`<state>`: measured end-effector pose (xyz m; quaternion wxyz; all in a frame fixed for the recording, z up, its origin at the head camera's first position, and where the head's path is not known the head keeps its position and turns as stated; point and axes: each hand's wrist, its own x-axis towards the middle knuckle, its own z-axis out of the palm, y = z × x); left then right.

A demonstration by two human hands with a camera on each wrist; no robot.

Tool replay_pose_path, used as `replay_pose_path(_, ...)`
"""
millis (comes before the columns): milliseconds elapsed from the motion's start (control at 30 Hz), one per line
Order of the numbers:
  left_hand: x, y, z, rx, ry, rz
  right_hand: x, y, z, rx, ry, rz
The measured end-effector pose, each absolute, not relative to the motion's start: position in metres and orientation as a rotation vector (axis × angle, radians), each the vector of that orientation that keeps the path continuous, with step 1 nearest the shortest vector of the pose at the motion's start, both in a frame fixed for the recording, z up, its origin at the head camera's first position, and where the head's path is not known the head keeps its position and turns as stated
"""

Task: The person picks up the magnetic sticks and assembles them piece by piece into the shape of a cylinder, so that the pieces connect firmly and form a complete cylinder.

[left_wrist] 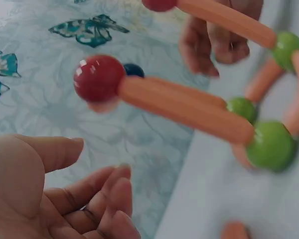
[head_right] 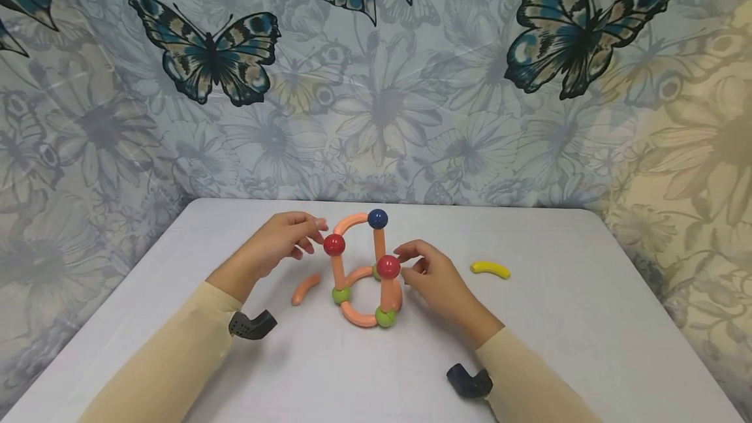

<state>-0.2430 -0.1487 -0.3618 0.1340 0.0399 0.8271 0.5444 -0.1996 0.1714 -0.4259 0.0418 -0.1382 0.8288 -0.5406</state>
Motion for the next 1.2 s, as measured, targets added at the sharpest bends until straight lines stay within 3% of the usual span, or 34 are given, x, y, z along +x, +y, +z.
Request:
replay_pose_path(267,-0.218,-0.177,-0.404,0.095,2.579,1.162,-0.173,0.181,-0.431,-0.774,2.293,-1.534)
replay_pose_path(567,-0.203,-0.180,-0.415,0.175,2.685,1.018,-0.164,0.168,-0.435,-0.773,2.339,-1.507)
replay_pose_path(933,-0.208,-0.191,-0.405,0.081,2.334,1.478,-0.163,0.167,-0.440,-0.795,2.368,-1.598)
replay_pose_path(1200,-0.201,-0.194,-0.392,0.225,1.984,1.756,-0.161,0.165,-0.441,-0.818,2.363,-1.657)
